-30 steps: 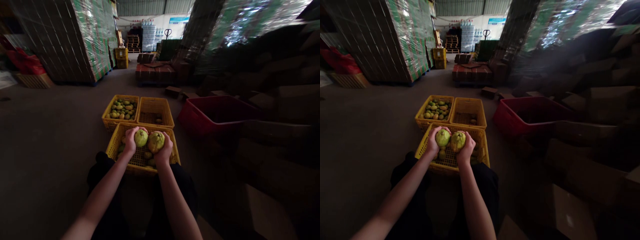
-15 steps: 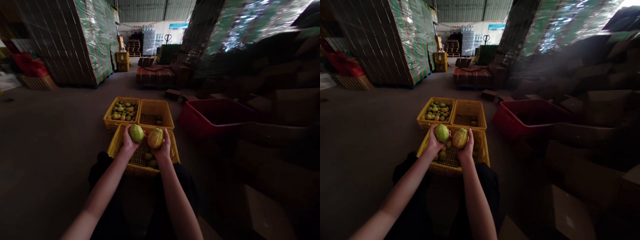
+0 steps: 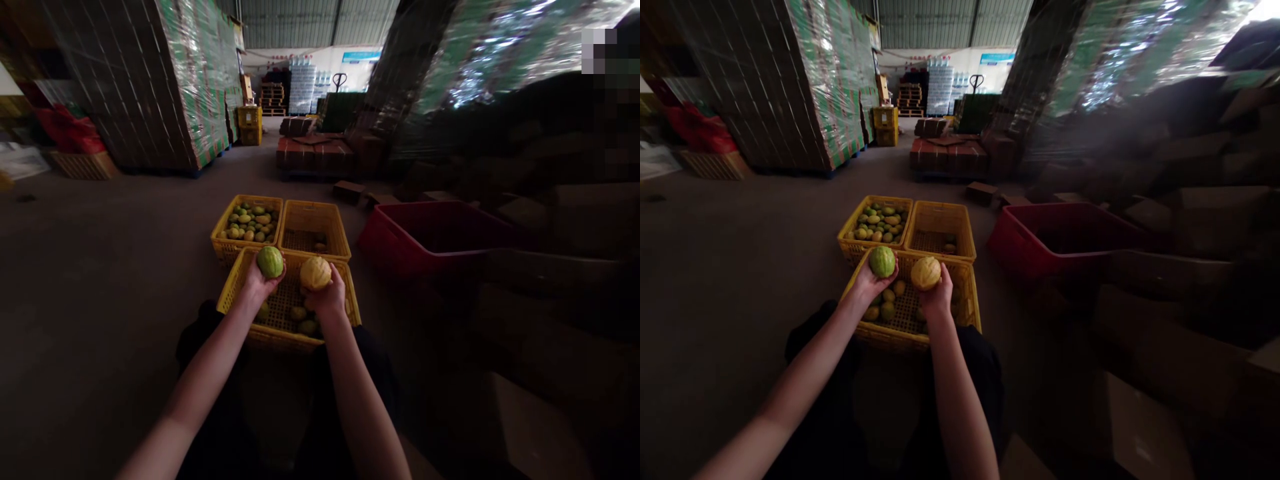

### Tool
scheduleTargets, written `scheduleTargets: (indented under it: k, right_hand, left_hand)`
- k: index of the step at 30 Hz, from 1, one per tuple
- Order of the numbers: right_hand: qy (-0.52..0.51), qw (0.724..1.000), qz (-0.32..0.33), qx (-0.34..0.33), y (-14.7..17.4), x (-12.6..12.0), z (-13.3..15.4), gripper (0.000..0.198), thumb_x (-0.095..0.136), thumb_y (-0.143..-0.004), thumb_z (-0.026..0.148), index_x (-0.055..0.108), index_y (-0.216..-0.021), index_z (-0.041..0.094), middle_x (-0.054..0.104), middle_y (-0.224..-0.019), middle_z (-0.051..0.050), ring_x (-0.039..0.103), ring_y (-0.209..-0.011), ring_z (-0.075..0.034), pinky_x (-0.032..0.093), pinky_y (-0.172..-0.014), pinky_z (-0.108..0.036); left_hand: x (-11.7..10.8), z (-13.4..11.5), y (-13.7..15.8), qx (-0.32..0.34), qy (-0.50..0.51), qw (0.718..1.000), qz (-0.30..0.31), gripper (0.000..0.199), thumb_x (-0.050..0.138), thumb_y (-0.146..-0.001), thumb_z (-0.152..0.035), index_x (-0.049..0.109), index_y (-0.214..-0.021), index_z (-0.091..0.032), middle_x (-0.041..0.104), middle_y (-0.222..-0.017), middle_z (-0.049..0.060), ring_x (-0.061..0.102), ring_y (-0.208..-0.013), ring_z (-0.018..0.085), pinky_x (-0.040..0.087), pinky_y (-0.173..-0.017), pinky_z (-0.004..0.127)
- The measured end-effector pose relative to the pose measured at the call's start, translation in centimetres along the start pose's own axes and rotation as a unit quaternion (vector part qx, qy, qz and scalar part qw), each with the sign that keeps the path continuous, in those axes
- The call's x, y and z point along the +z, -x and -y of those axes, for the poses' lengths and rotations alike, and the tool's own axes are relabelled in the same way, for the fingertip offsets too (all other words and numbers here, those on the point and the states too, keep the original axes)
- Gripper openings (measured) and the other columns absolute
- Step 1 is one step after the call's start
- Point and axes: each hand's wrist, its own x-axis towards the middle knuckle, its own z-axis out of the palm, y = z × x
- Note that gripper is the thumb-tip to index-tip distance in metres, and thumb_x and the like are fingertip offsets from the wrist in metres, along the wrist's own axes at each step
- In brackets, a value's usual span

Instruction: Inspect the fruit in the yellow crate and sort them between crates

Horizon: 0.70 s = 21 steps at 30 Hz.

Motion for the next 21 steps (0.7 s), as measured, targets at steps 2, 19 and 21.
scheduleTargets:
  k: [2,19,21]
  right_hand:
    - [0.008,1.000,0.010,-0.010,-0.4,-0.2,-0.1,0.021,0.050,-0.086,0.034,0.066,-0.083,0.019,0.071,-0.066,0.000,0.066,-0.058,-0.017,0.056,-0.056,-0.029]
    - [-0.032,0.997,0.076,0.007,1.5,0.3,0.0,0.012,0.061,-0.076,0.028,0.063,-0.085,0.019,0.072,-0.077,-0.003,0.070,-0.076,-0.020,0.062,-0.077,-0.040]
    - [-0.042,0.997,0.070,0.012,1.5,0.4,0.0,0.012,0.060,-0.077,0.027,0.063,-0.086,0.019,0.073,-0.078,-0.004,0.070,-0.078,-0.020,0.062,-0.077,-0.041]
  left_hand:
    - [0.1,-0.1,0.0,0.014,0.009,1.000,-0.016,0.032,0.039,-0.096,-0.033,0.065,-0.091,-0.015,0.068,-0.070,0.006,0.067,-0.063,0.019,0.057,-0.057,0.031]
    - [-0.1,0.0,0.6,0.012,-0.014,1.000,0.015,0.029,0.041,-0.093,-0.028,0.067,-0.096,-0.016,0.069,-0.075,0.007,0.070,-0.076,0.021,0.060,-0.069,0.038]
    - [0.1,0.0,0.5,0.010,-0.011,1.000,-0.008,0.030,0.039,-0.094,-0.029,0.066,-0.095,-0.017,0.068,-0.073,0.006,0.070,-0.073,0.021,0.061,-0.065,0.038]
